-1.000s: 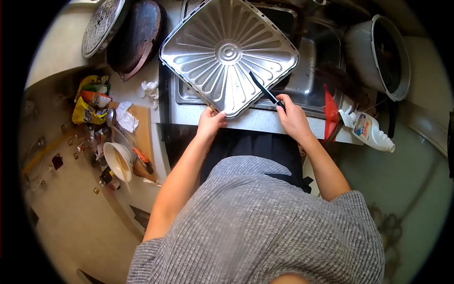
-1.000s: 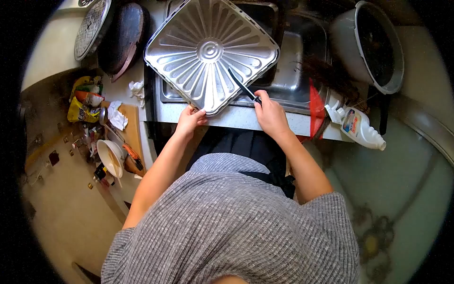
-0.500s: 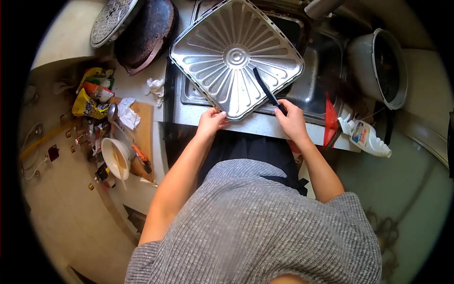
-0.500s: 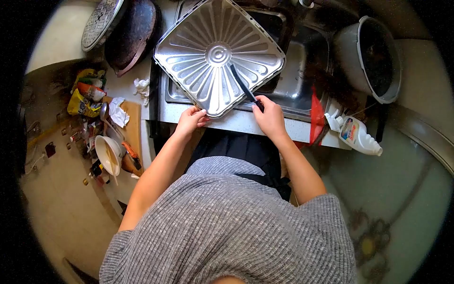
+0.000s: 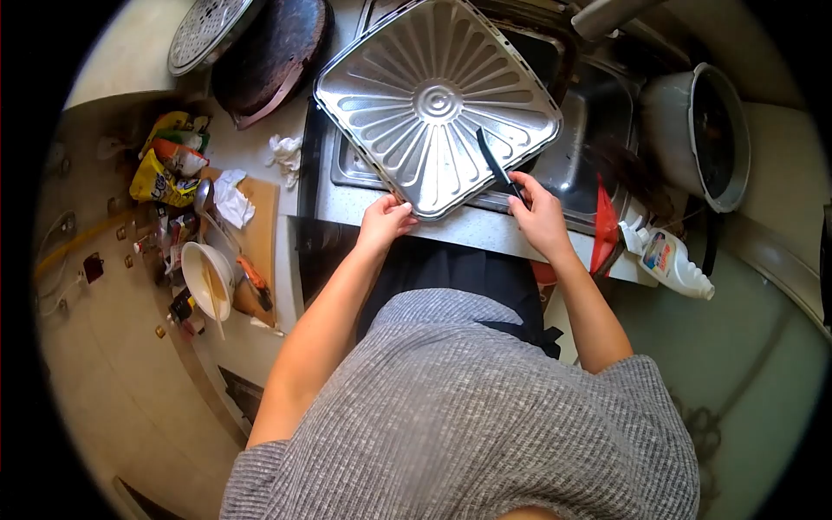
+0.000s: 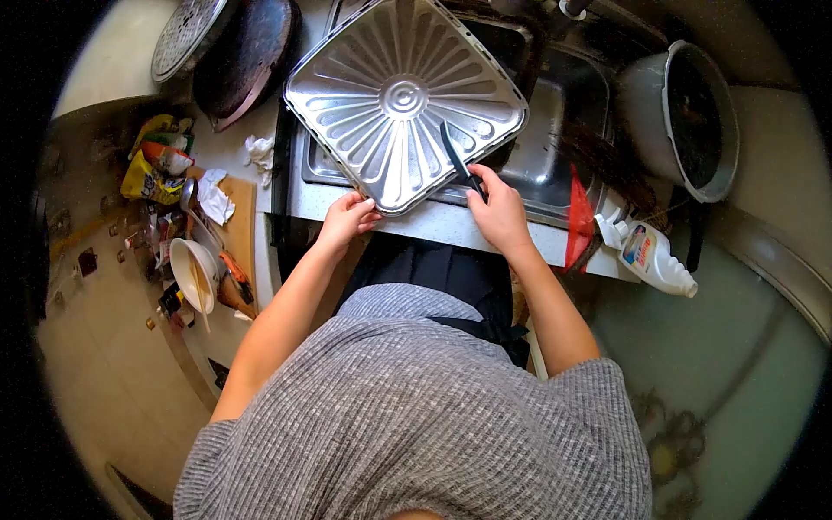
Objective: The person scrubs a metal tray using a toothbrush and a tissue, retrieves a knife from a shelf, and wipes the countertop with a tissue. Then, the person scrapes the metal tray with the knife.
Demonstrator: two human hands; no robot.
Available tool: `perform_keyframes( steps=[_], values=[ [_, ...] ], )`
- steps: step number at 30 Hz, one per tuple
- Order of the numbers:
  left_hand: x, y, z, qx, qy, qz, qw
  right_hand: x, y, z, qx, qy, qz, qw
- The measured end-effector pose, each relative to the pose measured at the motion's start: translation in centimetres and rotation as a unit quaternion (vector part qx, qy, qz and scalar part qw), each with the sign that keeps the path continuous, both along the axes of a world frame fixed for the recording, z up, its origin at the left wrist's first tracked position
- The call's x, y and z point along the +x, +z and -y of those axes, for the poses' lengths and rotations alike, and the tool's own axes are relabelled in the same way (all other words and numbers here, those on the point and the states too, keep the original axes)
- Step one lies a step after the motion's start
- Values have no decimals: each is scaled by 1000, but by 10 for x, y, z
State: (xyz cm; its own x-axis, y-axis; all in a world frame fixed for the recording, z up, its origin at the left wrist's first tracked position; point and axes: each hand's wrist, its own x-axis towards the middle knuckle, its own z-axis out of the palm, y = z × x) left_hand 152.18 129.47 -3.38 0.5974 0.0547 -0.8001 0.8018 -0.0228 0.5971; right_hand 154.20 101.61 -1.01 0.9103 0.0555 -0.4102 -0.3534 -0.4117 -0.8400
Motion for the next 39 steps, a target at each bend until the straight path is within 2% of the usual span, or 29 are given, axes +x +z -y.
perform_keyframes(
  steps=[4, 9, 15, 18, 19, 22, 23, 24, 26, 28, 31, 33, 36, 37, 39],
  values=[
    [2, 0, 3, 1, 6, 3, 1000, -3, 3, -7, 33, 3, -6, 999],
    [8, -4, 8, 15, 19, -10, 1000, -2, -1, -2, 9, -26, 44, 999],
    [9, -6, 2, 12, 19, -14, 1000, 1, 0, -3, 13, -31, 49, 998],
    [11, -1, 2, 2, 47, -20, 999, -3, -13, -10, 72, -137, 92, 984],
    [12, 2, 3, 2, 52, -24, 998, -3, -16, -3, -6, -91, 96, 991],
    [15, 9, 5, 14, 22, -34, 999, -5, -41, -3, 107, -168, -8, 980],
    [15, 10, 5, 19, 3, -39, 999, -5, -27, -11, 195, -190, -19, 962],
    [13, 13, 6, -11, 16, -27, 999, -7, -32, -18, 129, -186, 14, 974],
    [8, 22, 10, -71, 40, -2, 997, -12, -23, -35, 210, -267, 12, 940],
    [4, 30, 19, -85, 44, -5, 995, -15, -9, -48, 258, -353, -4, 899],
    [1, 42, 32, -103, 38, -24, 994, -15, -9, -58, 246, -333, 25, 910],
    [0, 51, 41, -131, 23, -27, 991, -8, -10, -66, 213, -350, 92, 908],
    [4, 56, 46, -176, -21, -27, 984, -5, -15, -53, 286, -389, 78, 872],
    [7, 63, 44, -194, -40, -30, 980, -5, -15, -44, 293, -371, 59, 879],
    [19, 85, 38, -190, -152, -62, 968, 0, -11, -30, 335, -381, 43, 861]
  ],
)
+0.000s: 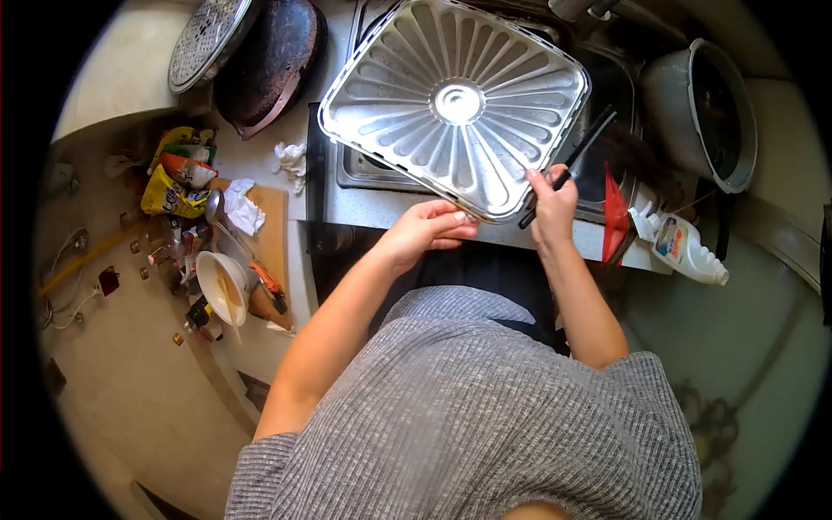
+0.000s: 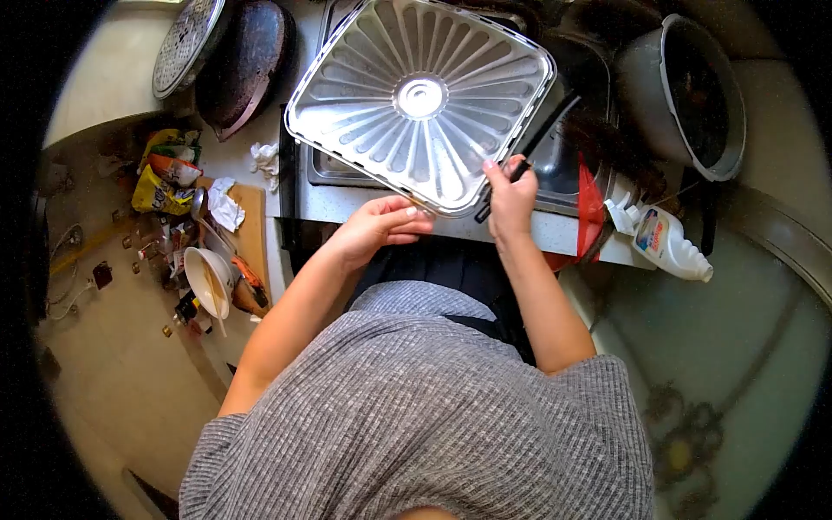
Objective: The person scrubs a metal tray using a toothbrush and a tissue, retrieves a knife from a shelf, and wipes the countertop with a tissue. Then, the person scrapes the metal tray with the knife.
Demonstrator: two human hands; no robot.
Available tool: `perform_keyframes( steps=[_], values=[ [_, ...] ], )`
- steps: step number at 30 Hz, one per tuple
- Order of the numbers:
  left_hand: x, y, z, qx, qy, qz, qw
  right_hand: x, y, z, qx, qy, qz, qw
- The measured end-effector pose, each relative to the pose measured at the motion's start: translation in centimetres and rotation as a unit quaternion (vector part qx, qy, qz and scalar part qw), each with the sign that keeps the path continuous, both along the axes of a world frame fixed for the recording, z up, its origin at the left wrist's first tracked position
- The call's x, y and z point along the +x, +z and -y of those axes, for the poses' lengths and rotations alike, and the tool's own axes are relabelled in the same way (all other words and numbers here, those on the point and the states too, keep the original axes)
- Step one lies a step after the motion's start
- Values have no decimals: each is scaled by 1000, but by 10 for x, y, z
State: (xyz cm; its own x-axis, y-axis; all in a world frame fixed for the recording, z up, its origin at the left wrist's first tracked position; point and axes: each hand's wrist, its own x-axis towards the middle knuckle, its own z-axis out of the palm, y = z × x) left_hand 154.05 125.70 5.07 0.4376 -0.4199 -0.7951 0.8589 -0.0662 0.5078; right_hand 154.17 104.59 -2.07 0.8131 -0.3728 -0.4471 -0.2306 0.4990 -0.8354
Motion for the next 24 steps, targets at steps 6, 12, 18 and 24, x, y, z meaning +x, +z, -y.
perform_keyframes(
  steps=[6, 12, 18, 24],
  values=[
    [54, 44, -68, 188, 68, 334, 921, 2, 12, 38, -10, 46, -8, 999],
    [132, 29, -134, 306, 61, 200, 929, 33, 12, 85, -39, 174, -8, 984],
    [120, 16, -140, 177, -21, 16, 984, 86, 15, 104, -113, 303, 38, 945],
    [69, -10, -133, 76, 127, 93, 985, 135, 33, 105, -409, 358, 113, 831]
  ],
)
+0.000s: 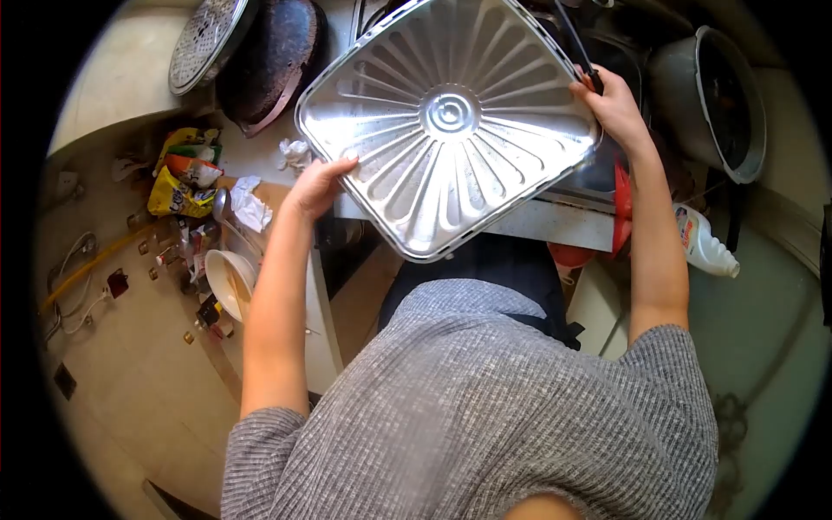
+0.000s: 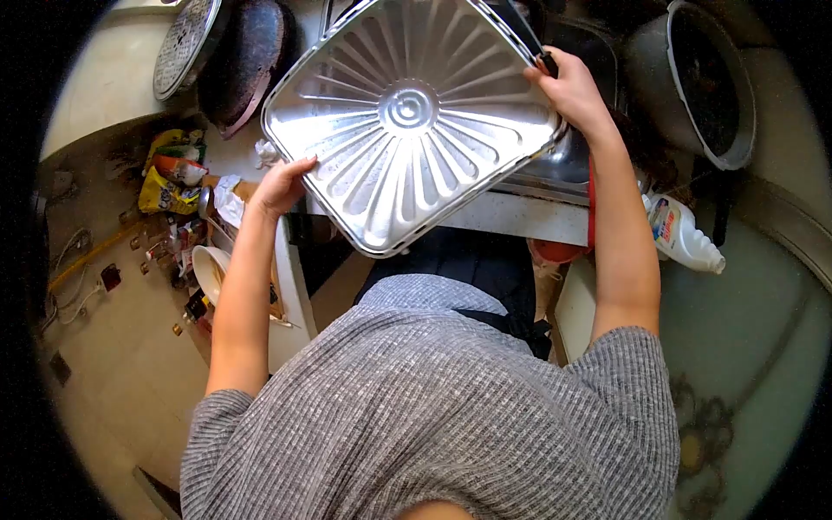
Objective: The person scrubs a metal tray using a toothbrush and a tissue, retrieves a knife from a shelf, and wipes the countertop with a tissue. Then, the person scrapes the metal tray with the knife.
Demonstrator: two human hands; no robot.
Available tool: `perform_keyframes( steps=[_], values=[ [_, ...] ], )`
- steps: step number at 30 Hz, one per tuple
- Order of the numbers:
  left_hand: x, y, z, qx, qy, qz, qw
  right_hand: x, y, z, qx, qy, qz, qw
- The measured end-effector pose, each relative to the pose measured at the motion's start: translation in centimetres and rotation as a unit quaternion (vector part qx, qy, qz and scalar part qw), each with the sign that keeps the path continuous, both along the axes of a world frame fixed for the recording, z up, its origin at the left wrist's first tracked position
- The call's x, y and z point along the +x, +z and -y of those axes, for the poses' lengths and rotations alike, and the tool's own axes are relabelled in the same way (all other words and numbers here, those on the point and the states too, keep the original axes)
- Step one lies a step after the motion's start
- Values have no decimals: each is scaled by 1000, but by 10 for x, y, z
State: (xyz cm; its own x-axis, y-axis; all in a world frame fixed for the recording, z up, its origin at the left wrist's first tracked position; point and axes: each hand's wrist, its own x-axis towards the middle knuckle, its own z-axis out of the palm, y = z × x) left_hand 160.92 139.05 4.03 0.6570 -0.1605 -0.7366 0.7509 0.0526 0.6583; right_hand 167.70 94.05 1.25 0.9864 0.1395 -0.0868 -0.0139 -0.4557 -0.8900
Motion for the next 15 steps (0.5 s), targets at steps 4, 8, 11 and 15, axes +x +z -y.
perform_keyframes(
  steps=[4, 8, 11, 15],
  values=[
    [-39, -18, 20, -2, 87, -14, 996, 2, 9, -10, -189, -58, 189, 962],
    [-68, -37, 48, -101, 168, -45, 979, -28, 17, -31, -242, -111, 231, 936],
    [-75, -45, 77, -114, 236, -73, 962, -61, 25, -52, -234, -156, 65, 957],
    [-76, -58, 108, -128, 321, -84, 934, -88, 9, -59, -162, -133, -56, 976]
  ],
)
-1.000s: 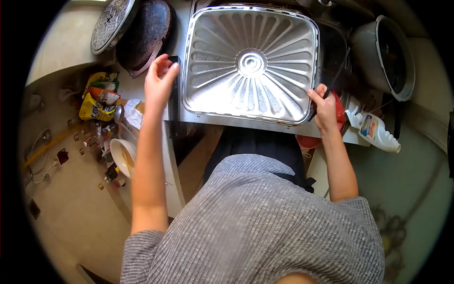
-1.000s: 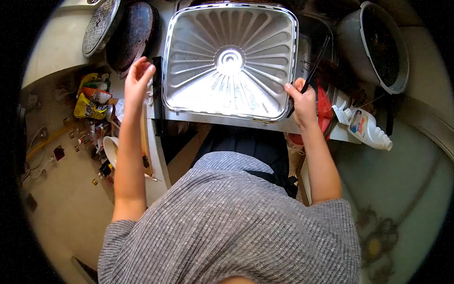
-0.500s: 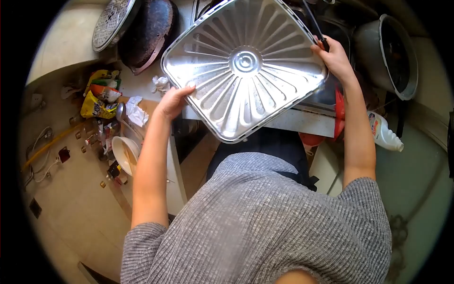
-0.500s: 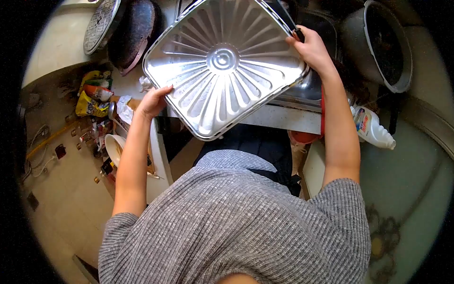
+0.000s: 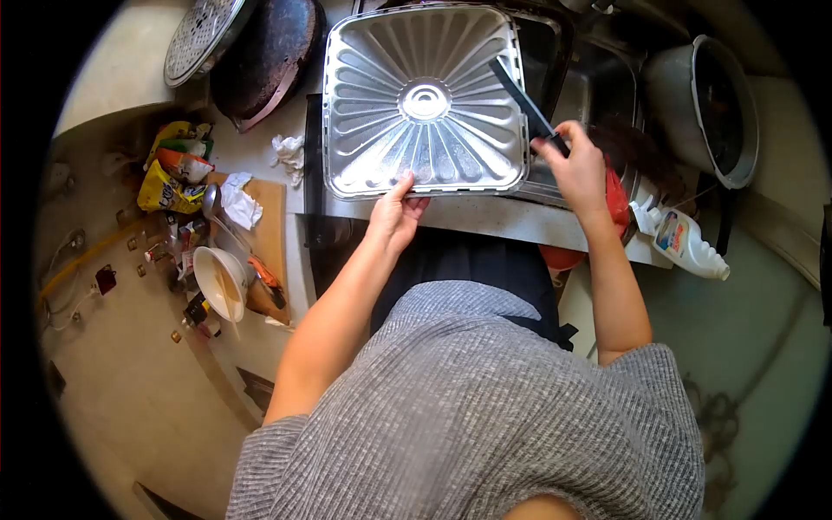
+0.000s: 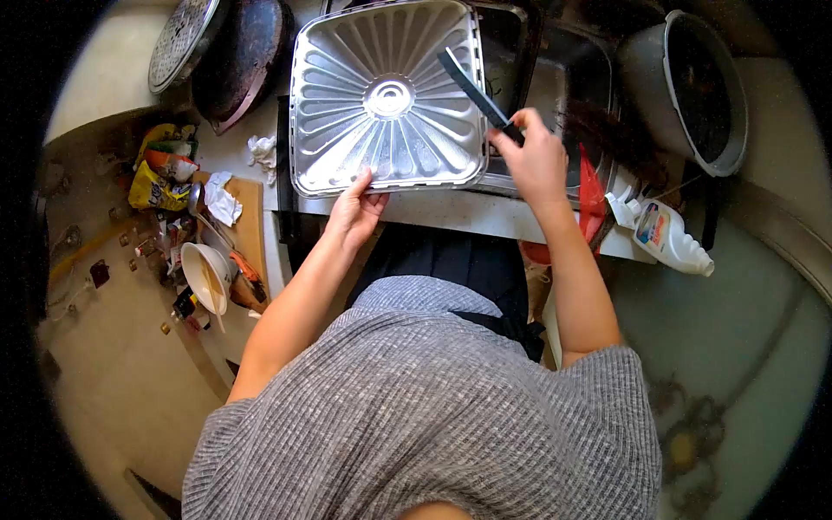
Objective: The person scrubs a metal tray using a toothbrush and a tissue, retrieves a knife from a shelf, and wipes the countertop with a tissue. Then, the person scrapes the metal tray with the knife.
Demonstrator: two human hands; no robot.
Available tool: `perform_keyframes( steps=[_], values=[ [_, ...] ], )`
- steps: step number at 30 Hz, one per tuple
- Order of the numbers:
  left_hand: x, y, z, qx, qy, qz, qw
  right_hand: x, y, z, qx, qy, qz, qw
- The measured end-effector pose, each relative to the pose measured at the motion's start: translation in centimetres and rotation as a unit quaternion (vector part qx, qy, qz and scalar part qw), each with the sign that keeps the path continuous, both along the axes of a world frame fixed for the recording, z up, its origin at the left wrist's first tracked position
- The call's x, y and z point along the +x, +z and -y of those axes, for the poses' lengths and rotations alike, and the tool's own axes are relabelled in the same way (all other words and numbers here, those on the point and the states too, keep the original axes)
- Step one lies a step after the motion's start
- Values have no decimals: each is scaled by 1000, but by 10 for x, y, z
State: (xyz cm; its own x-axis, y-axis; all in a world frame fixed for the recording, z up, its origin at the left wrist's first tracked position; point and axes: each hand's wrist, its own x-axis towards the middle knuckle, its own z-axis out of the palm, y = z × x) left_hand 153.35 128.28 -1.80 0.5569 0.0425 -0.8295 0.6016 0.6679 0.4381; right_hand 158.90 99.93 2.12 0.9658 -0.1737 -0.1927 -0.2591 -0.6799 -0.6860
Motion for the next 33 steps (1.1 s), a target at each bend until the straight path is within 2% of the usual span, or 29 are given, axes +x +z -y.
perform_keyframes(
  steps=[2, 4, 6, 10, 11, 20, 22, 25, 26, 28, 30, 32, 33],
  values=[
    [0, -12, 4, -15, 16, 2, 1000, -6, -9, -5, 38, 9, -63, 997],
    [0, -22, 9, -32, 33, -4, 999, -9, -19, -14, -10, -10, -77, 997],
    [-1, -26, 13, -46, 37, 0, 998, -5, -19, -20, 4, 3, -168, 986],
    [-5, -46, 9, -88, 41, 13, 995, -8, -54, -15, 93, 19, -105, 990],
    [-5, -46, 9, -103, 43, 17, 994, -10, -57, -16, 156, 6, -86, 984],
    [11, -39, 27, -106, 40, 25, 993, 12, -58, -1, 230, 21, -37, 972],
    [14, -39, 32, -107, 19, 26, 994, 23, -64, 6, 242, 34, -32, 969],
    [10, -24, 36, -115, -11, -13, 993, 33, -58, 15, 201, 63, -81, 974],
    [6, -18, 36, -111, -44, -7, 993, 36, -55, 15, 186, 68, -85, 976],
    [1, 0, 24, -94, -179, -39, 979, 36, -58, 17, 171, 69, -92, 979],
    [-3, 24, 12, 2, -306, -61, 950, 37, -74, 20, 168, 62, -94, 979],
    [-8, 28, -3, 155, -337, -44, 927, 37, -86, 23, 166, 63, -94, 980],
    [-14, 14, -17, 292, -339, 14, 894, 37, -88, 22, 165, 65, -94, 980]
  ],
)
